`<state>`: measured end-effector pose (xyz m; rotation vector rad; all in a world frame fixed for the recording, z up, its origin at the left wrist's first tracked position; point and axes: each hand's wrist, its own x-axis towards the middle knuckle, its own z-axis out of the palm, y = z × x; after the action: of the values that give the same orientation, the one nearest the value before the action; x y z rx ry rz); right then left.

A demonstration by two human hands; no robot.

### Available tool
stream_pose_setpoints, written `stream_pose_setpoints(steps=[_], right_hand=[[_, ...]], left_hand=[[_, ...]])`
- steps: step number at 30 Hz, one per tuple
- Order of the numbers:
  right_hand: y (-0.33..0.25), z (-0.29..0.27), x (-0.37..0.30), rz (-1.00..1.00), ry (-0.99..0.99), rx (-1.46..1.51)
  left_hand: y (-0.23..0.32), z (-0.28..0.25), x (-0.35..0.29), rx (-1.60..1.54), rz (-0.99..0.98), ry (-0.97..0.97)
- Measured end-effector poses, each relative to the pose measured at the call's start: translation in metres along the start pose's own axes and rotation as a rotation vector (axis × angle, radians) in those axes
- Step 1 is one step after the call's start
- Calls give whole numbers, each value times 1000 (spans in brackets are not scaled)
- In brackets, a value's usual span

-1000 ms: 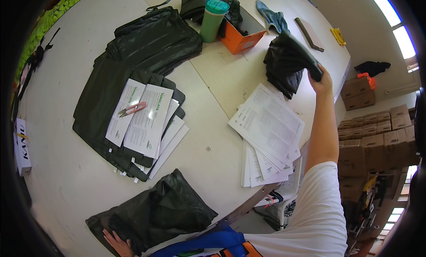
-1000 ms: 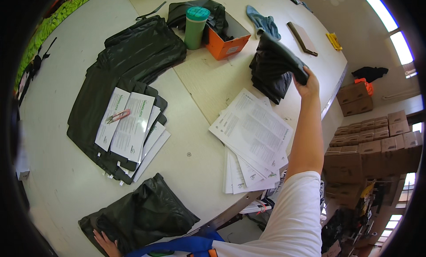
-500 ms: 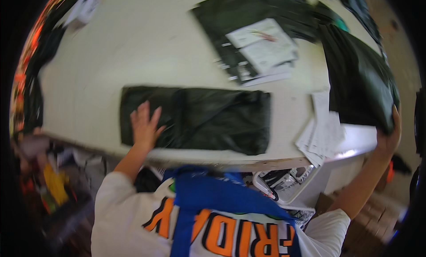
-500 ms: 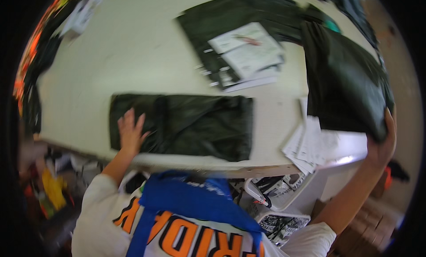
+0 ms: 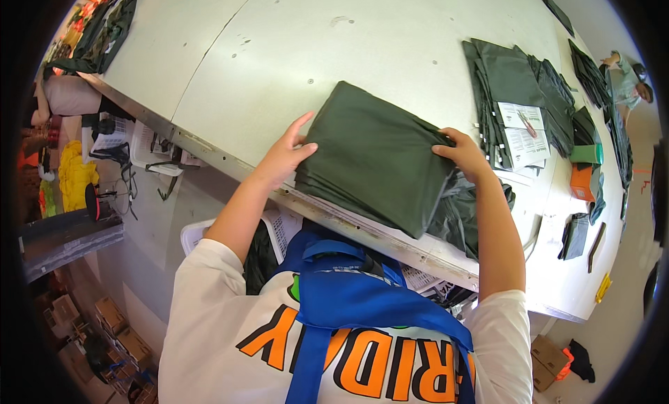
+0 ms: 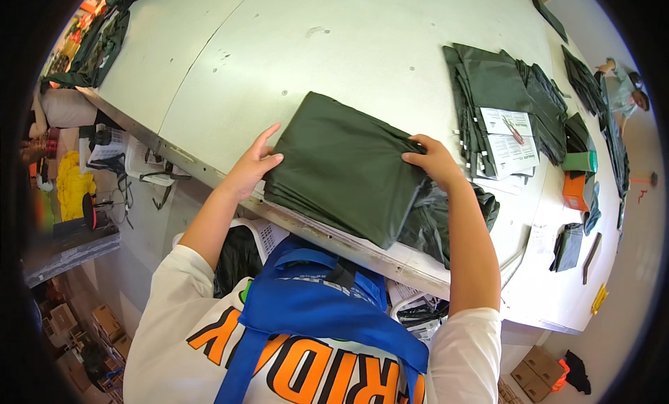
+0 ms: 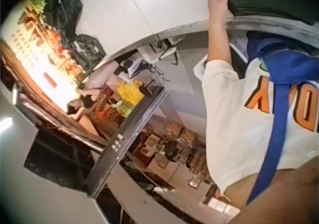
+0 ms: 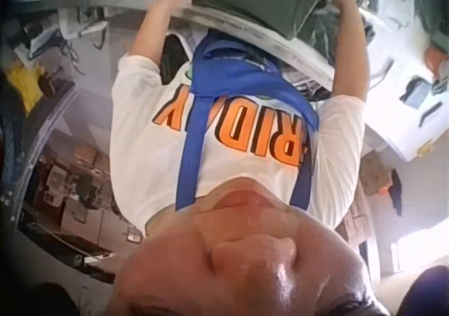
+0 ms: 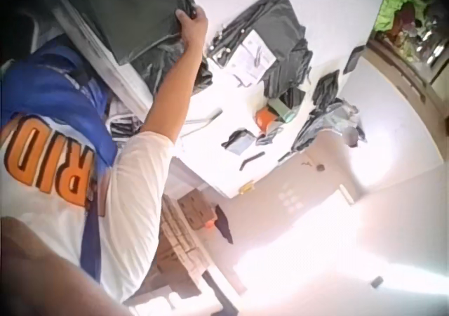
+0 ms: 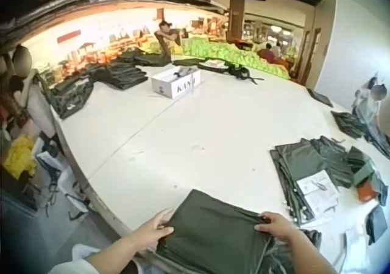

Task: The person folds a dark green jacket on a white table, aligning edges and smoothing the fabric. They then place the folded jacket into a white plastic basket and pick up another jacket to begin folding it.

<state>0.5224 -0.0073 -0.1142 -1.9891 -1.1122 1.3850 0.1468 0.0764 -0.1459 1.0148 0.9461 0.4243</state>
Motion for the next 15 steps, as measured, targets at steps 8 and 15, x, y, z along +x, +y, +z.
stream_pose_setpoints(steps=[8,15], right_hand=[[31,21,-10,-92,434,-111],[203,-30,-127,392,1104,-152]], left_hand=[[-8,62,21,1470,666,31],[15,110,34,1491,830,-238]])
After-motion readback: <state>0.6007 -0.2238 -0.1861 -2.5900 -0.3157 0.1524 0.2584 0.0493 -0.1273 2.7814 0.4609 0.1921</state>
